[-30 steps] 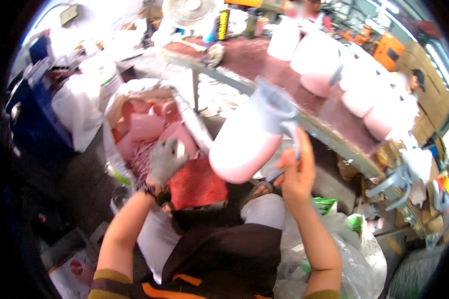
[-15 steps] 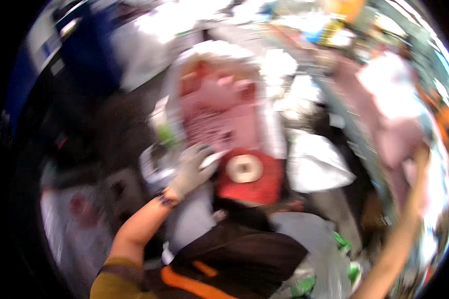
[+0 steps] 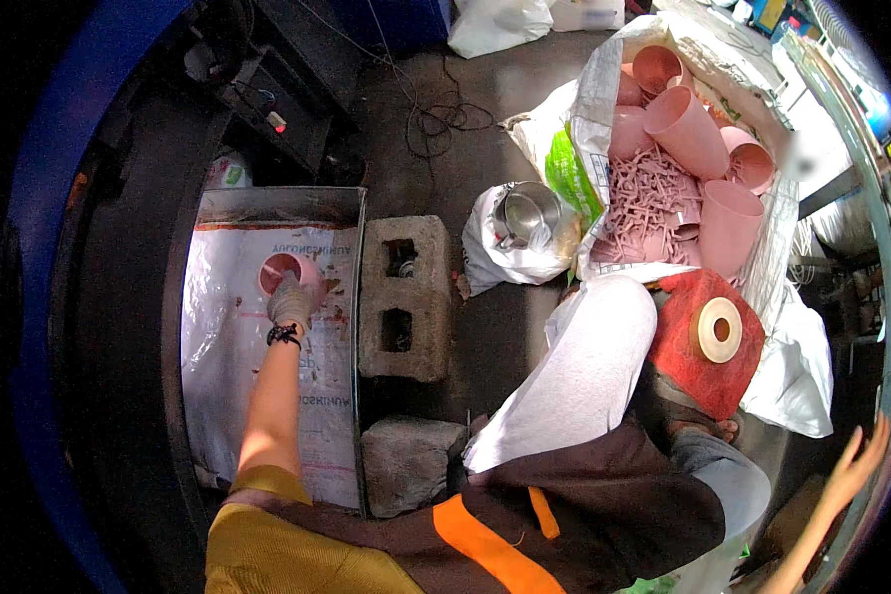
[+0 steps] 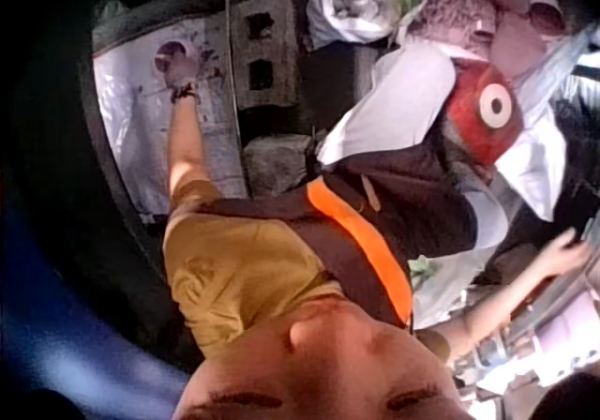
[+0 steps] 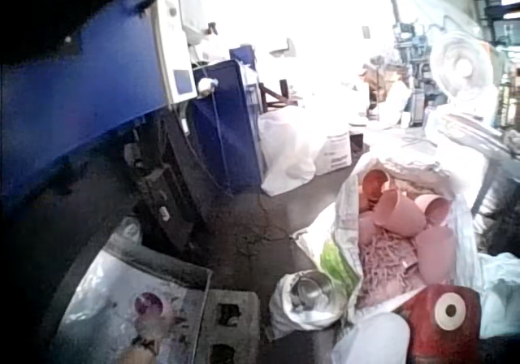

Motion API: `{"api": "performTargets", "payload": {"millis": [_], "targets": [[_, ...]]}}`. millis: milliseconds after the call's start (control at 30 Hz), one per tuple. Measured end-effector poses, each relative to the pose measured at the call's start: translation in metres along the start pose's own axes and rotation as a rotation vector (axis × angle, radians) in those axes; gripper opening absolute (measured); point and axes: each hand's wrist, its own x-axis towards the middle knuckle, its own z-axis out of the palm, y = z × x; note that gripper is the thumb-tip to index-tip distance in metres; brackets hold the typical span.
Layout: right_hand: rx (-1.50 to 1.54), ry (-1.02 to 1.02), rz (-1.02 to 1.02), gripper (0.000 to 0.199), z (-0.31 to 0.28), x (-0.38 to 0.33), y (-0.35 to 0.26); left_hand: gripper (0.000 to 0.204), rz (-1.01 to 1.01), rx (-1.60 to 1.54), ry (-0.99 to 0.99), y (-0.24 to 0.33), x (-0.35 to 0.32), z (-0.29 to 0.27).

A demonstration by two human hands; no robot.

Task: The person attaches lids to pink pitchers, presses them down to secure them, and wipes the pitchers with a cloth.

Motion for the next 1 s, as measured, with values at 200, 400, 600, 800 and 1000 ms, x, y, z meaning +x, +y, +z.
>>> {"api": "performTargets", "payload": {"millis": [200, 400, 600, 800, 1000], "targets": [[0.456, -0.115, 0.190, 0.041, -0.002, 0.049, -0.145, 0.041, 0.154, 0.053, 0.091, -0.036, 0.033, 0.026], [0.915, -0.182, 0.064, 0.035, -0.044, 0.055, -0.285, 0.021, 0.546, 0.089, 0.538, -0.016, -0.008, -0.074], [1.165, 0.114, -0.319, 0.038, -0.111, 0.105, -0.409, 0.020, 1.081, 0.303, 0.499, 0.152, -0.169, -0.235], [0.772, -0.016, -0.417, 0.026, -0.114, 0.115, -0.400, 0.020, 1.784, 0.354, 0.577, 0.198, -0.309, -0.249], [0.825, -0.203, -0.413, 0.009, -0.093, 0.063, -0.344, 0.021, 2.157, 0.030, 0.234, 0.236, -0.322, -0.267]]}}
